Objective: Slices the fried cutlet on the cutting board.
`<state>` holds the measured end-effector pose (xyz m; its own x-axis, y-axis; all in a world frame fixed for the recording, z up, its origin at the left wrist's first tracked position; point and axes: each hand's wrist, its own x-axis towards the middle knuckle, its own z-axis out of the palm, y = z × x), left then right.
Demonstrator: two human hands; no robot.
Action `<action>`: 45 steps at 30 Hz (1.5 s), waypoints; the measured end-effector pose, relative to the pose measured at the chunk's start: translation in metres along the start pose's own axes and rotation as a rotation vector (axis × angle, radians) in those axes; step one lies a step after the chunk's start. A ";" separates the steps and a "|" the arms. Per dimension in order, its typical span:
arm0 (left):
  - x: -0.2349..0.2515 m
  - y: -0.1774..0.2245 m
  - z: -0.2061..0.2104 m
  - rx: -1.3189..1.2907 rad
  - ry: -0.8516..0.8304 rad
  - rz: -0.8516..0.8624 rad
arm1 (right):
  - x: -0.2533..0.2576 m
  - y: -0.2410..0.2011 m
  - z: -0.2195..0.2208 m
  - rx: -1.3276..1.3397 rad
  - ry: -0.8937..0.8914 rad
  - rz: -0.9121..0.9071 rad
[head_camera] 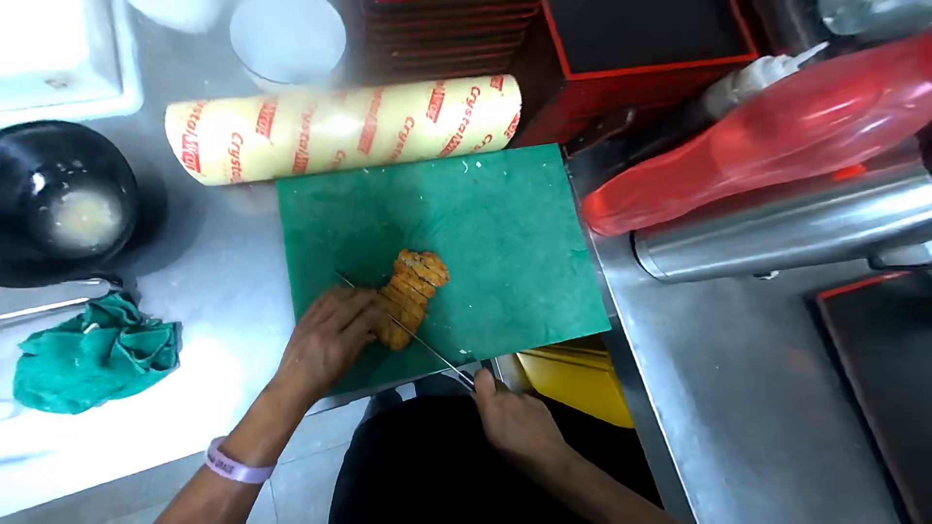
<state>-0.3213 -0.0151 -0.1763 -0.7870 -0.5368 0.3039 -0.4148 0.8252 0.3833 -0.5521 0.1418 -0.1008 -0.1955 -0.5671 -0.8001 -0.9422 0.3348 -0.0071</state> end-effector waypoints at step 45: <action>-0.042 0.058 0.017 -0.063 0.340 -0.458 | -0.029 0.000 0.029 0.062 0.232 -0.106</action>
<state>-0.3200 0.0587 -0.1816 -0.3385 -0.8719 0.3539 -0.6423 0.4890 0.5902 -0.5387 0.1802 -0.0950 -0.1607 -0.7566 -0.6339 -0.9437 0.3059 -0.1258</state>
